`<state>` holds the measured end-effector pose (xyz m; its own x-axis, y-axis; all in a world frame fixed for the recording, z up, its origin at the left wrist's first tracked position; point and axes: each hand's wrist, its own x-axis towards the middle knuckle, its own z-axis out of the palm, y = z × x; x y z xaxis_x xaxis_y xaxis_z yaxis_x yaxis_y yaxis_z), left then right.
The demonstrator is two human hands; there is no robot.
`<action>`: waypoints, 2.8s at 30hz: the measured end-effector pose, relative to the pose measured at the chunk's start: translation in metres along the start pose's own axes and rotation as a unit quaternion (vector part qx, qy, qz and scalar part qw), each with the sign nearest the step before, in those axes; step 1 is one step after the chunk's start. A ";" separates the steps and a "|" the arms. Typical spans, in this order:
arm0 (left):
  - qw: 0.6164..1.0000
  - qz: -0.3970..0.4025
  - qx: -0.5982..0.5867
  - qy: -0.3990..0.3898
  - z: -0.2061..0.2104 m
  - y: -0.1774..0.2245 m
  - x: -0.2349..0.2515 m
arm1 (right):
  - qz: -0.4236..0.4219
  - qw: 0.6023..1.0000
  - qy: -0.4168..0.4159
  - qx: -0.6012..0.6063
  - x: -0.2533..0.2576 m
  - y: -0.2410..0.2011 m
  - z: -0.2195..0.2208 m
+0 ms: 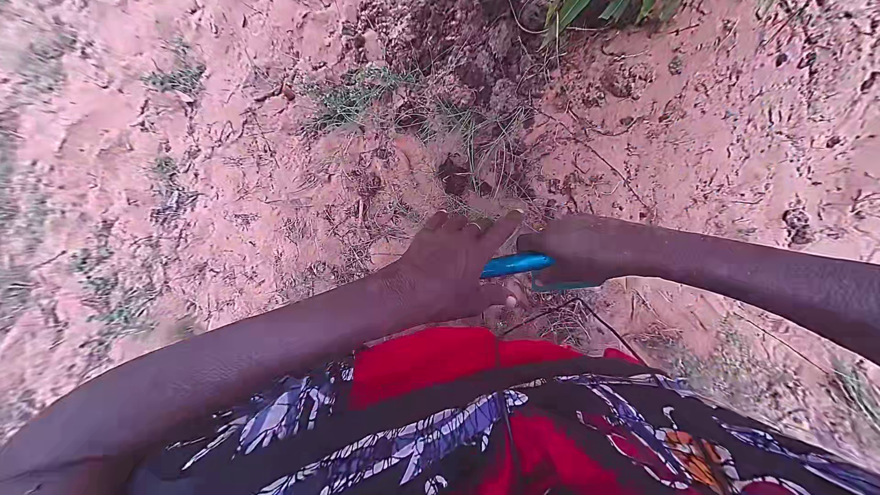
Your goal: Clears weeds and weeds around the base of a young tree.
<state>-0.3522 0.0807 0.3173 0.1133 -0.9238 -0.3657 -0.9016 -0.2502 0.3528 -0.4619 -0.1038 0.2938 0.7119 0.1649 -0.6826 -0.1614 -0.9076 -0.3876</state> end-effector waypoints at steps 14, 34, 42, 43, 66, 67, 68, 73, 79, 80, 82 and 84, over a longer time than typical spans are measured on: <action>0.871 -0.451 -0.161 0.107 0.112 -0.265 -0.075 | 0.191 0.972 0.092 0.102 0.047 0.155 0.060; 0.859 -0.441 -0.213 -0.148 0.115 -0.290 0.015 | 0.245 0.340 0.545 0.726 0.059 0.154 0.087; 0.866 -0.440 -0.194 -0.138 0.118 -0.299 0.014 | 0.082 0.341 0.673 0.651 -0.008 0.254 -0.150; 0.866 -0.440 -0.192 -0.140 0.116 -0.297 0.014 | 0.098 0.345 0.687 0.632 -0.009 0.255 -0.164; 0.875 -0.420 -0.075 -0.231 0.083 -0.313 0.023 | 0.233 0.944 0.167 0.163 0.095 0.099 0.213; 0.882 -0.414 -0.058 -0.217 0.088 -0.312 0.023 | 0.245 0.952 0.141 0.117 0.102 0.093 0.217; 0.891 -0.408 -0.039 -0.196 0.094 -0.308 0.023 | 0.248 0.958 0.122 0.078 0.106 0.088 0.220; 0.900 -0.394 -0.009 -0.183 0.091 -0.300 0.023 | 0.304 0.923 0.149 0.182 0.093 0.089 0.197; 0.906 -0.382 -0.019 -0.182 0.091 -0.306 0.021 | 0.331 0.690 0.329 0.553 0.054 0.144 0.074; 0.907 -0.380 -0.018 -0.178 0.093 -0.306 0.022 | 0.317 0.662 0.339 0.589 0.050 0.153 0.041; 0.908 -0.380 -0.017 -0.178 0.095 -0.307 0.023 | 0.283 0.620 0.380 0.625 0.049 0.175 -0.026; 0.906 -0.382 -0.018 -0.181 0.095 -0.306 0.023 | 0.262 0.589 0.467 0.605 0.055 0.194 -0.089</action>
<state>-0.1131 0.1638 0.1193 0.5479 -0.3240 -0.7712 -0.6029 -0.7921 -0.0956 -0.3931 -0.3052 0.2361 0.3226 -0.8126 -0.4854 -0.4931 0.2935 -0.8190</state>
